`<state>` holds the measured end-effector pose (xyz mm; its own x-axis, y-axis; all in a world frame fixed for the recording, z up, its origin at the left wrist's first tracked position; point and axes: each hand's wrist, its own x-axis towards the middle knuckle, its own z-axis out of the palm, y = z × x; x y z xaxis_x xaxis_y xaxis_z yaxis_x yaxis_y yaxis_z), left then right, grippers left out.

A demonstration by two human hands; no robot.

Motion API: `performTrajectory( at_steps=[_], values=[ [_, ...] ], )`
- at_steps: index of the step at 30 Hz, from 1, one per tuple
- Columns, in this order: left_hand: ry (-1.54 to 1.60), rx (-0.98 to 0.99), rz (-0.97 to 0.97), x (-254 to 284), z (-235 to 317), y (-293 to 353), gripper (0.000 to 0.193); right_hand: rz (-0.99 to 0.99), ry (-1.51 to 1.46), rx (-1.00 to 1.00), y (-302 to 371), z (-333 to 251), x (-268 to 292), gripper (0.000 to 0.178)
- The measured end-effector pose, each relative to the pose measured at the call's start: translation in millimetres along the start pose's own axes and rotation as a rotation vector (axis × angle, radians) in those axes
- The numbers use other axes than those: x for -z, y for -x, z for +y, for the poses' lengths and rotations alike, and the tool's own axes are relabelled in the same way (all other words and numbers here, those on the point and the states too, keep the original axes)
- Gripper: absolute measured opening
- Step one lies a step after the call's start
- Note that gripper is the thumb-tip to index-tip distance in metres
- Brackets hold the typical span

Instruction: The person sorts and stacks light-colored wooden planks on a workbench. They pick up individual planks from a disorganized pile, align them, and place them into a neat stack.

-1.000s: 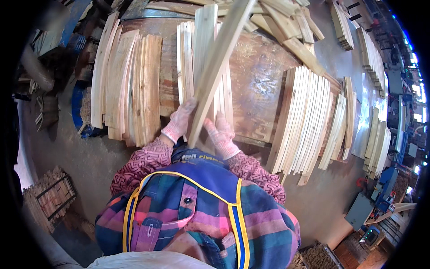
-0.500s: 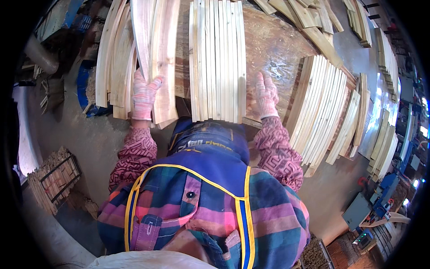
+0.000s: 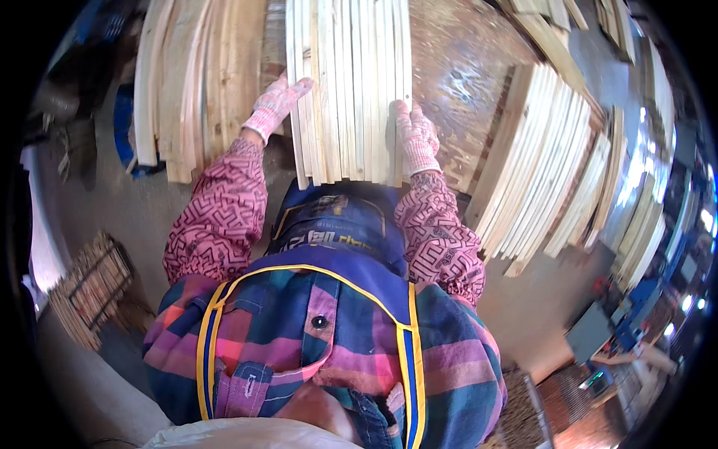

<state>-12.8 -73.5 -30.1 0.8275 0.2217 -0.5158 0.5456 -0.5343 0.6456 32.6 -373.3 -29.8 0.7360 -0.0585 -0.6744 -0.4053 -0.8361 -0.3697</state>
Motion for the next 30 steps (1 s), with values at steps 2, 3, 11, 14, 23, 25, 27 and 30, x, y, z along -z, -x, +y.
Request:
performTrajectory(
  at_steps=[2, 3, 11, 14, 23, 25, 27, 30],
  values=[
    [-0.004, -0.026, -0.034, -14.1, 5.0, -1.5, 0.070, 0.078, 0.005, 0.000, 7.7, 18.5, 6.1, 0.072],
    [0.005, -0.060, -0.072, -21.8, 6.1, -8.8, 0.068, 0.128, 0.010, -0.014, 9.7, 22.2, 10.6, 0.069],
    [-0.114, -0.141, -0.503, -95.8, 47.5, -63.1, 0.099, 0.393, 0.006, -0.210, 35.7, 86.3, 20.1, 0.063],
    [-0.183, -0.186, -0.510, -118.4, 64.6, -39.1, 0.102, 0.464, 0.000, -0.297, 73.5, 119.6, 24.8, 0.062],
    [-0.149, -0.122, -0.720, -163.6, 100.0, -22.4, 0.116, 0.554, 0.226, -0.328, 86.7, 149.6, 24.6, 0.069],
    [-0.173, -0.109, -0.762, -172.0, 117.2, -17.4, 0.116, 0.570, 0.248, -0.370, 78.7, 156.3, 34.4, 0.071],
    [-0.211, -0.103, -0.780, -181.3, 129.3, -18.5, 0.117, 0.556, 0.247, -0.427, 76.5, 158.8, 49.0, 0.070],
    [-0.055, -0.290, -0.820, -187.4, 142.9, -19.8, 0.121, 0.515, 0.233, -0.456, 64.2, 162.8, 75.5, 0.067]
  ],
)
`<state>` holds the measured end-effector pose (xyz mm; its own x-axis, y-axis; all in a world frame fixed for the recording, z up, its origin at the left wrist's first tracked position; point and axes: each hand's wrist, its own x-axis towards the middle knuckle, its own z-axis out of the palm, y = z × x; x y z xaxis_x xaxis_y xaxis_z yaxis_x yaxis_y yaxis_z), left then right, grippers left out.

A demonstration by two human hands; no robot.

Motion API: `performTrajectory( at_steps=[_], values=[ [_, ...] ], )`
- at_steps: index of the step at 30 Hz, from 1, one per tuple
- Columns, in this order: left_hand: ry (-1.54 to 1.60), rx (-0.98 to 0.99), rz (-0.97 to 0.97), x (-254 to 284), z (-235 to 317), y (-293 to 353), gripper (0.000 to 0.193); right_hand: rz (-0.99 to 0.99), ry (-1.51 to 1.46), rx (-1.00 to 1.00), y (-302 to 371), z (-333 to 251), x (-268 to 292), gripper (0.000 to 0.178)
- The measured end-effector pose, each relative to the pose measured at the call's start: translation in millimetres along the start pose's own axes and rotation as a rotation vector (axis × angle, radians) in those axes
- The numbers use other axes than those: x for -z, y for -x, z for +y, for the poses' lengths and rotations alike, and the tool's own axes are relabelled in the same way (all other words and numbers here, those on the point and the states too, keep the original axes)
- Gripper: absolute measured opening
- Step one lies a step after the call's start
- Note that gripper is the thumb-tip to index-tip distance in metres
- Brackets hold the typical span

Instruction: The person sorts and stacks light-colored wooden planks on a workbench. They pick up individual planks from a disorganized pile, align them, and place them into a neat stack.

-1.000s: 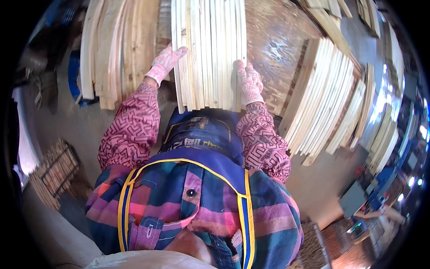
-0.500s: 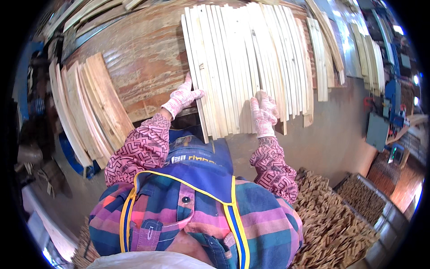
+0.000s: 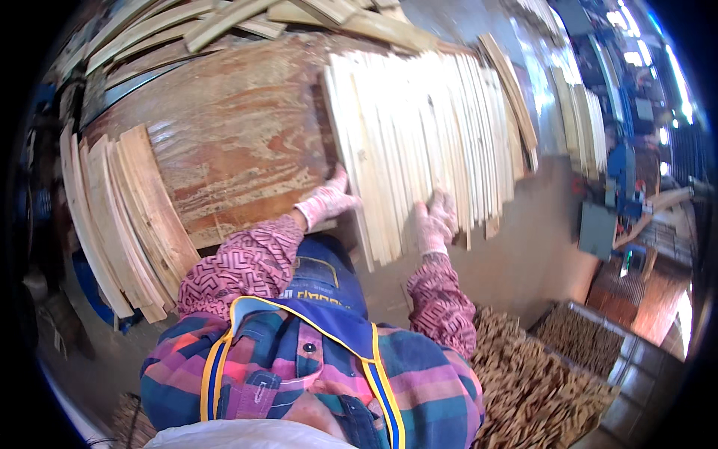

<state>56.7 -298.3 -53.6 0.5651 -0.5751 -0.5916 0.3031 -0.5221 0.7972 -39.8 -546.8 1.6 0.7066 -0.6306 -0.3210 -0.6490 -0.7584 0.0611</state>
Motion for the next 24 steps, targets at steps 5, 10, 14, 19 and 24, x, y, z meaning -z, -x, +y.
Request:
performTrajectory(
  at_steps=[5, 10, 14, 19, 24],
  values=[
    [-0.090, 0.104, -0.170, 34.9, 11.6, 3.2, 0.113, 0.094, -0.557, 0.206, -69.4, -86.3, 22.2, 0.059],
    [0.026, -0.127, 0.072, 101.4, -53.7, -16.6, 0.084, 0.358, -0.449, 0.723, -161.4, -258.5, 61.1, 0.052],
    [0.427, 0.024, 0.313, 176.3, -73.9, 23.7, 0.077, 0.305, -0.121, 0.772, -242.2, -395.0, 105.9, 0.073],
    [0.508, 0.084, 0.543, 190.3, -125.5, 19.2, 0.075, 0.417, 0.137, 0.906, -316.5, -496.0, 137.7, 0.084],
    [0.655, 0.015, 0.566, 177.6, -72.3, -9.1, 0.067, 0.247, 0.105, 0.893, -303.0, -462.6, 163.2, 0.087]
  ],
)
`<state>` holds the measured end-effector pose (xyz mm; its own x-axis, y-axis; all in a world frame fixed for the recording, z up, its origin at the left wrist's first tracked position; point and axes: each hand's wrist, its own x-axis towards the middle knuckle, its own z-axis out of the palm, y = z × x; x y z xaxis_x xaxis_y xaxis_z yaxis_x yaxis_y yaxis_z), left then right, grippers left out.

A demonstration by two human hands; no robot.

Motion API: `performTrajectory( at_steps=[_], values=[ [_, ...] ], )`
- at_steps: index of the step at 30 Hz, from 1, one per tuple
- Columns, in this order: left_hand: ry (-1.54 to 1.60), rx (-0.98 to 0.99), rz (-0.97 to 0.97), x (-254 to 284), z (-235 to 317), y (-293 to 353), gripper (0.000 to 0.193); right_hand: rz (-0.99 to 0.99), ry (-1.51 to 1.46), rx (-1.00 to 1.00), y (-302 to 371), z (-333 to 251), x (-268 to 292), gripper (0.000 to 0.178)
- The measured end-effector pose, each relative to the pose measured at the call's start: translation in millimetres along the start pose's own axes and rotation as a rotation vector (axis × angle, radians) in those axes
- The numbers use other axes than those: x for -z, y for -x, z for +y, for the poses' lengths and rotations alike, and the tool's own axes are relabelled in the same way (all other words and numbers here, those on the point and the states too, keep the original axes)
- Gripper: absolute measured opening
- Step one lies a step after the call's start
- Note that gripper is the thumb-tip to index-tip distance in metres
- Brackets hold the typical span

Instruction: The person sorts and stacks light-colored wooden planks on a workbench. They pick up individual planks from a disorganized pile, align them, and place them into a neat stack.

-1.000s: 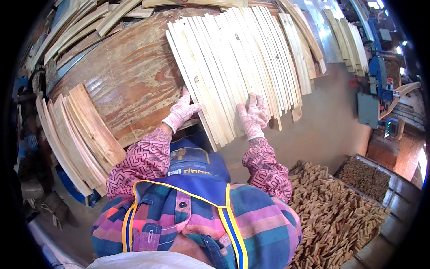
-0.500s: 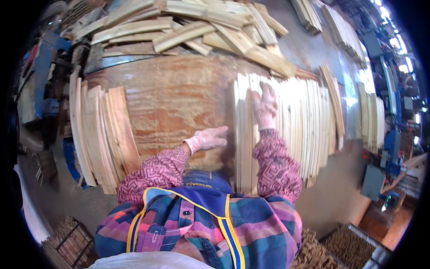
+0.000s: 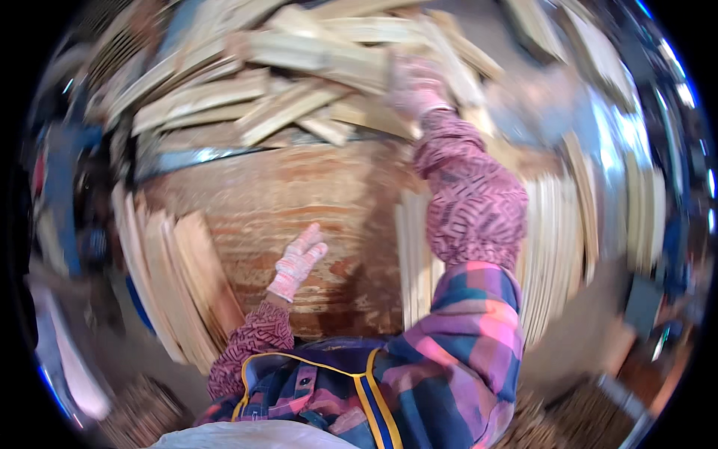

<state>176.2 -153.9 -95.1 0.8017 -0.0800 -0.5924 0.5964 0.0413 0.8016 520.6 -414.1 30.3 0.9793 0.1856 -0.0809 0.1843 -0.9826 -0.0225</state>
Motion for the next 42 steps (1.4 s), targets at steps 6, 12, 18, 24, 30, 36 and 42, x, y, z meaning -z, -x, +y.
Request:
performTrajectory(
  at_steps=[6, 12, 18, 24, 30, 36, 42],
  values=[
    [-0.011, 0.032, -0.168, -28.7, 17.1, 16.3, 0.064, 0.114, -0.277, -0.539, 217.4, 158.3, 34.0, 0.086],
    [-0.157, 0.092, -0.255, -54.0, 19.2, 30.4, 0.064, 0.087, 0.238, -1.105, 436.1, 350.7, 57.2, 0.114],
    [-0.096, -0.016, -0.214, -83.2, 74.8, 28.2, 0.064, 0.277, -0.140, -0.731, 300.5, 299.5, 36.1, 0.099],
    [0.014, -0.134, -0.206, -82.3, 104.2, 5.4, 0.061, 0.049, -0.149, -0.050, 101.3, 59.1, -10.3, 0.095],
    [0.073, -0.183, -0.080, -41.2, 96.6, -18.6, 0.068, -0.383, -0.363, -0.026, 87.4, 0.7, 43.0, 0.067],
    [-0.032, -0.361, -0.048, -80.4, 139.7, -38.4, 0.062, -0.585, -0.929, -0.148, 144.8, 40.2, 12.8, 0.065],
    [-0.063, 0.019, 0.112, -51.8, 143.1, 15.3, 0.048, -0.313, 0.317, -0.119, 98.7, 99.5, -32.5, 0.105]
  ],
)
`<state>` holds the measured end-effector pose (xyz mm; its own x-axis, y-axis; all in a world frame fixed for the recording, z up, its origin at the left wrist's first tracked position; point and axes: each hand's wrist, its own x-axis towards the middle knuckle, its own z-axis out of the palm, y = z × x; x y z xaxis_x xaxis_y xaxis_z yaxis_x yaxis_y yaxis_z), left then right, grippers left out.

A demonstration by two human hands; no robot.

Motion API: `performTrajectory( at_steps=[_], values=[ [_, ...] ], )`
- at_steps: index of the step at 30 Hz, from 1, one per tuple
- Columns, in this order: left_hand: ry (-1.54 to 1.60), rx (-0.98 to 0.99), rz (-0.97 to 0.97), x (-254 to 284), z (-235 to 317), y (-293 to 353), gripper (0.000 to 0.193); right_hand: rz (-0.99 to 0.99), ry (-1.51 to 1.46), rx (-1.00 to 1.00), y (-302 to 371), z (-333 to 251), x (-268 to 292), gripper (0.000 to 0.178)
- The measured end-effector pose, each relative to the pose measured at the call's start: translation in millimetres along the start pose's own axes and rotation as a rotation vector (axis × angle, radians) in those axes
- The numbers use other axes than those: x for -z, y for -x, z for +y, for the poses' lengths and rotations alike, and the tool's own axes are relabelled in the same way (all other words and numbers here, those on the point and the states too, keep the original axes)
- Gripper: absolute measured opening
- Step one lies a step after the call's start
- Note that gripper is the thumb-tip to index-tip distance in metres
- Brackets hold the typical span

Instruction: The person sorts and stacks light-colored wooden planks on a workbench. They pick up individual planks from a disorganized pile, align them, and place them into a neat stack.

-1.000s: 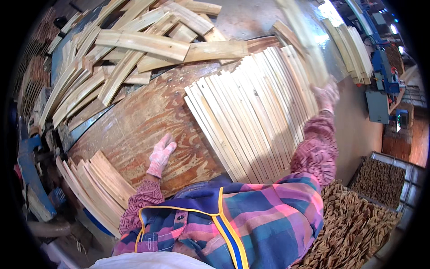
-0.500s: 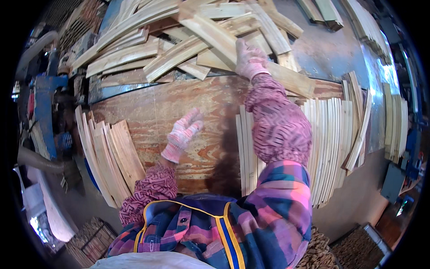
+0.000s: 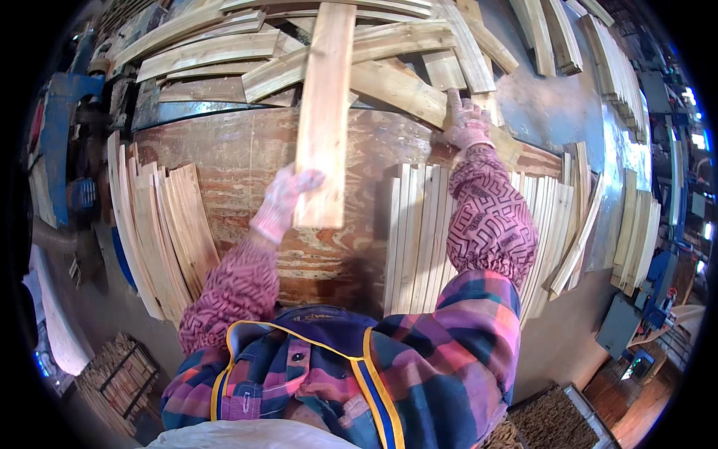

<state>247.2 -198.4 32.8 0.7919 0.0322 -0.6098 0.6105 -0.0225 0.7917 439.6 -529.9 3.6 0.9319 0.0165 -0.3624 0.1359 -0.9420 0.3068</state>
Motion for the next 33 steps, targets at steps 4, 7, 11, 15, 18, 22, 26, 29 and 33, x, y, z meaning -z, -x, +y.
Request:
performTrajectory(
  at_steps=[4, 7, 11, 15, 18, 22, 26, 29, 33],
  values=[
    [0.120, 0.054, 0.175, 66.2, -73.1, 75.1, 0.048, 0.013, -0.050, 0.009, 22.6, 4.6, 48.0, 0.085],
    [-0.215, 0.172, 0.368, 100.3, -136.7, 107.1, 0.046, -0.282, -0.488, 0.071, 42.6, 43.2, 76.0, 0.057],
    [-0.437, 0.196, 0.578, 100.4, -213.6, 161.5, 0.048, -0.676, -1.458, 0.212, 112.6, 36.0, 38.5, 0.029],
    [-0.476, 0.352, 0.533, 81.9, -269.4, 171.7, 0.055, -0.633, -1.585, 0.226, 173.1, -89.4, -24.2, 0.032],
    [-0.437, 0.448, 0.417, 65.5, -201.6, 165.6, 0.073, -0.636, -0.971, 0.294, 206.7, -227.8, -2.1, 0.038],
    [-0.529, 0.327, 0.516, 39.5, -179.0, 142.5, 0.095, -0.095, -1.081, 0.853, 153.0, -292.2, 32.1, 0.049],
    [-0.694, 0.286, 0.633, 34.9, -218.4, 127.2, 0.082, 0.926, -0.352, 0.649, -71.5, -242.3, 26.7, 0.064],
    [-0.330, 0.142, 0.659, 42.5, -220.8, 134.0, 0.073, 0.374, 0.087, 0.572, -105.4, -196.5, 93.1, 0.064],
    [-0.248, 0.107, 0.727, 61.2, -229.0, 137.7, 0.065, -0.238, -0.037, 0.561, -22.6, -260.4, 191.4, 0.074]
  ],
)
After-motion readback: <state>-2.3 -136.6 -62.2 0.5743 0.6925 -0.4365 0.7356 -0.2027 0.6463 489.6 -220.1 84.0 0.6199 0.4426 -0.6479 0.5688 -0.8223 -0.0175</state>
